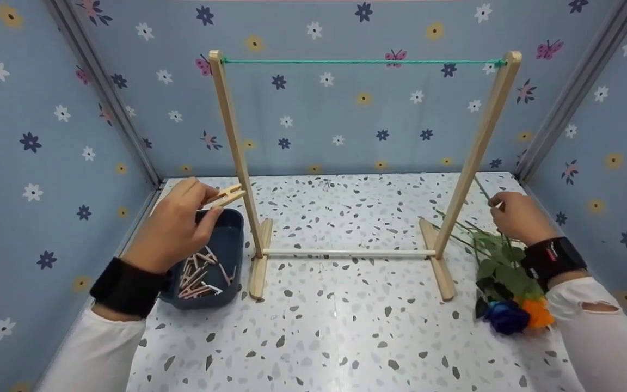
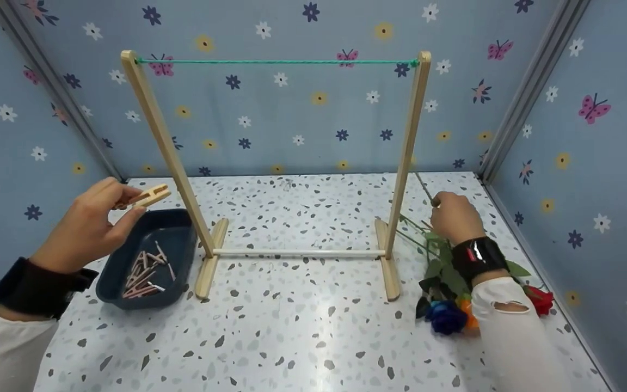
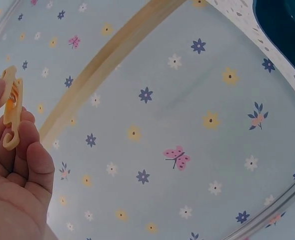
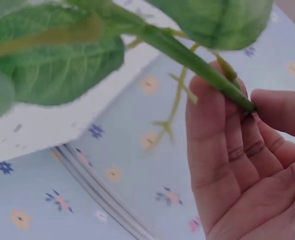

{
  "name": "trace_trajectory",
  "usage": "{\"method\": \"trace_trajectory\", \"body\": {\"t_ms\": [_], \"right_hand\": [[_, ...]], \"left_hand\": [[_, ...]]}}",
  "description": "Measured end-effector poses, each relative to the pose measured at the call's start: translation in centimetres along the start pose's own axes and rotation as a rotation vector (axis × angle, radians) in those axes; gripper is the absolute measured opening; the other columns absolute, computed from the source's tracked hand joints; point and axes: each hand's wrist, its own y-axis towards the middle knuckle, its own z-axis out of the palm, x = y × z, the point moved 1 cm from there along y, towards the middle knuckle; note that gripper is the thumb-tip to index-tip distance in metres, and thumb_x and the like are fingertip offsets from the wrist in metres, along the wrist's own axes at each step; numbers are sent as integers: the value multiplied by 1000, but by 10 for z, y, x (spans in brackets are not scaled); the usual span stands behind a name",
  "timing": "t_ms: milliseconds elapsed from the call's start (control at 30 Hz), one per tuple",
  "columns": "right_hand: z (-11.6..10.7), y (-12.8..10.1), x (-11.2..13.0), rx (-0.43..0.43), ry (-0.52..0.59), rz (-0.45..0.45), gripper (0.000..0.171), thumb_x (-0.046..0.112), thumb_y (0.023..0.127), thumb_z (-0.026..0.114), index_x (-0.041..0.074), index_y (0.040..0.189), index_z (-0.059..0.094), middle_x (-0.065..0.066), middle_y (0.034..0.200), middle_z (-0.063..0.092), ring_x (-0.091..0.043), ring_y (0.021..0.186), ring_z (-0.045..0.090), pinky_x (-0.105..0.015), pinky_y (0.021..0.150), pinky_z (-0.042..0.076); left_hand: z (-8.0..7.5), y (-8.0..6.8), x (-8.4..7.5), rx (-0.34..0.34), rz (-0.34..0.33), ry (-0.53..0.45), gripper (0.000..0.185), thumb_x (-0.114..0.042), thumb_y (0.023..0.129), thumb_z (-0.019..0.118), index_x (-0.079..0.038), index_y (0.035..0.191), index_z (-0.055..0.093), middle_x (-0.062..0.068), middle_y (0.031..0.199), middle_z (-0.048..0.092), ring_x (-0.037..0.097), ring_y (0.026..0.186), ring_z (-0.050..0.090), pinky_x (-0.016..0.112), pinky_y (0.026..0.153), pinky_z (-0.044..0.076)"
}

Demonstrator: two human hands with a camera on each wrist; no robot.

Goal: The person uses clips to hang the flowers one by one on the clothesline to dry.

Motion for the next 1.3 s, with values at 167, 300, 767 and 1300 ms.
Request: {"method": "trace_trajectory", "body": {"t_ms": [167, 300, 767, 1300], "right_hand": [[-30, -10, 15, -75, 53, 27, 28, 22, 92, 38, 3, 107, 52, -11, 76, 57, -22, 56, 53, -35, 47, 40], [-51, -19, 28, -166, 65, -2, 30, 24, 93, 39, 4, 109, 53, -12, 83, 57, -21, 62, 56, -32, 48, 42], [-100, -55, 92, -576, 266, -89, 17, 11, 89, 50, 3, 100, 60, -11, 79, 61, -15, 61, 58, -16, 50, 46], [-62, -43, 190, -355, 484, -522, 13, -2, 86, 51, -2, 97, 58, -13, 76, 63, -22, 62, 61, -26, 57, 50]], "left_hand": [[-2, 5, -4, 1, 25, -20, 14, -13, 83, 59, -5, 95, 55, 0, 81, 43, 14, 70, 38, 27, 62, 33], [-4, 9, -7, 3, 26, -26, 14, -15, 85, 58, -6, 96, 56, -1, 82, 44, 13, 72, 40, 27, 62, 35], [-18, 30, -18, -38, 105, -69, 13, -14, 84, 59, -7, 95, 59, 3, 83, 49, 14, 76, 44, 28, 66, 36], [-57, 93, -27, 46, 171, -125, 15, -12, 85, 58, -4, 98, 60, 1, 87, 53, 11, 77, 49, 27, 67, 43]]}}
